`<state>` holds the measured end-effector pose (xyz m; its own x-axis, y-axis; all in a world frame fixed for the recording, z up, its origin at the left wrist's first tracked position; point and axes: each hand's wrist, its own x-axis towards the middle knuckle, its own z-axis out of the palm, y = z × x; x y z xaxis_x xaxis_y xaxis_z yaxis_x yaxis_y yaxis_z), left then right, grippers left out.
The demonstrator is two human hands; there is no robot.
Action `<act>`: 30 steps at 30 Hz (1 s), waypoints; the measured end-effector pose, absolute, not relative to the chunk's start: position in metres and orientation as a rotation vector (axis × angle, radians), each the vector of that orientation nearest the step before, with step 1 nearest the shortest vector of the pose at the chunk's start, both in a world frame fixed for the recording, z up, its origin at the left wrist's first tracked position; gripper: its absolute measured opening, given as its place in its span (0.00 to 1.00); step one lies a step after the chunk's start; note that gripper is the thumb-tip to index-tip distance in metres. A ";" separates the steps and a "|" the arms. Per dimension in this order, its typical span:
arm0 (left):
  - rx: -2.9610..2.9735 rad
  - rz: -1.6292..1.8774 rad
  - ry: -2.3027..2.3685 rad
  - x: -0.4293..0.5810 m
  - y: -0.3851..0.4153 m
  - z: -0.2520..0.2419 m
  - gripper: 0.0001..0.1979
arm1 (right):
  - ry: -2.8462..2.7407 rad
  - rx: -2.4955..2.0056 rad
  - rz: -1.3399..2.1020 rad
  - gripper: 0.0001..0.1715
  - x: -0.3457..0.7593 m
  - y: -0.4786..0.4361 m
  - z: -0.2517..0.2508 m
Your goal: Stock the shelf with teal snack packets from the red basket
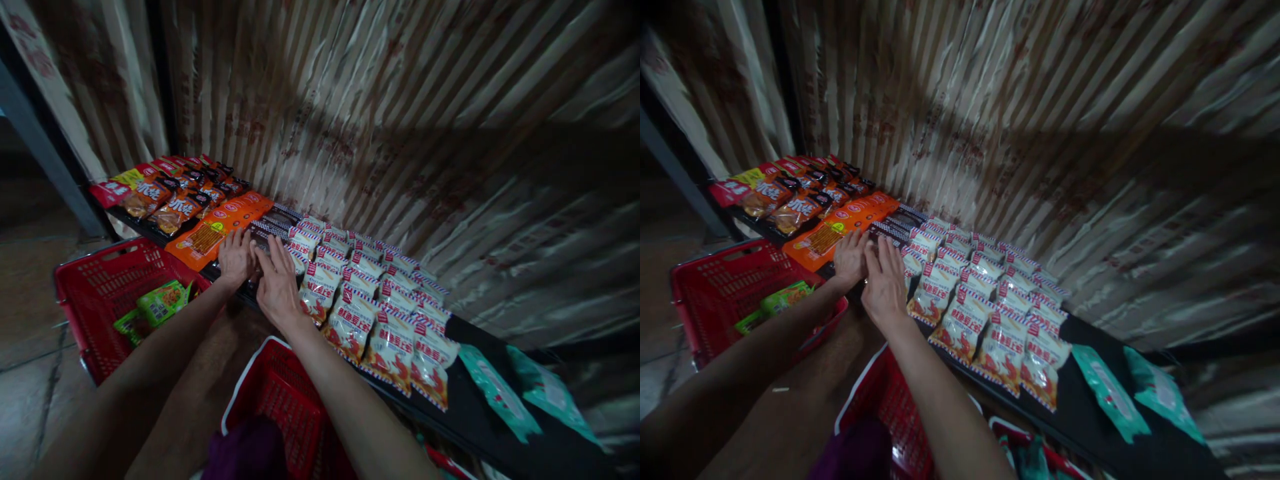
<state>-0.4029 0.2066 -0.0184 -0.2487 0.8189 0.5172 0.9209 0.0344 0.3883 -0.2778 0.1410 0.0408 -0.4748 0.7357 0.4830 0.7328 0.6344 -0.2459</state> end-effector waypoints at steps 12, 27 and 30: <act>-1.738 -1.214 -2.095 -0.392 0.202 -0.021 0.23 | -2.253 -0.980 -0.063 0.36 -0.190 0.042 0.019; -2.179 -1.496 -1.902 -0.297 0.050 -0.040 0.16 | -2.029 -1.394 0.162 0.29 -0.111 -0.038 -0.064; -2.348 -1.503 -1.976 -0.252 0.021 -0.041 0.15 | -1.983 -1.493 0.179 0.27 -0.094 -0.056 -0.073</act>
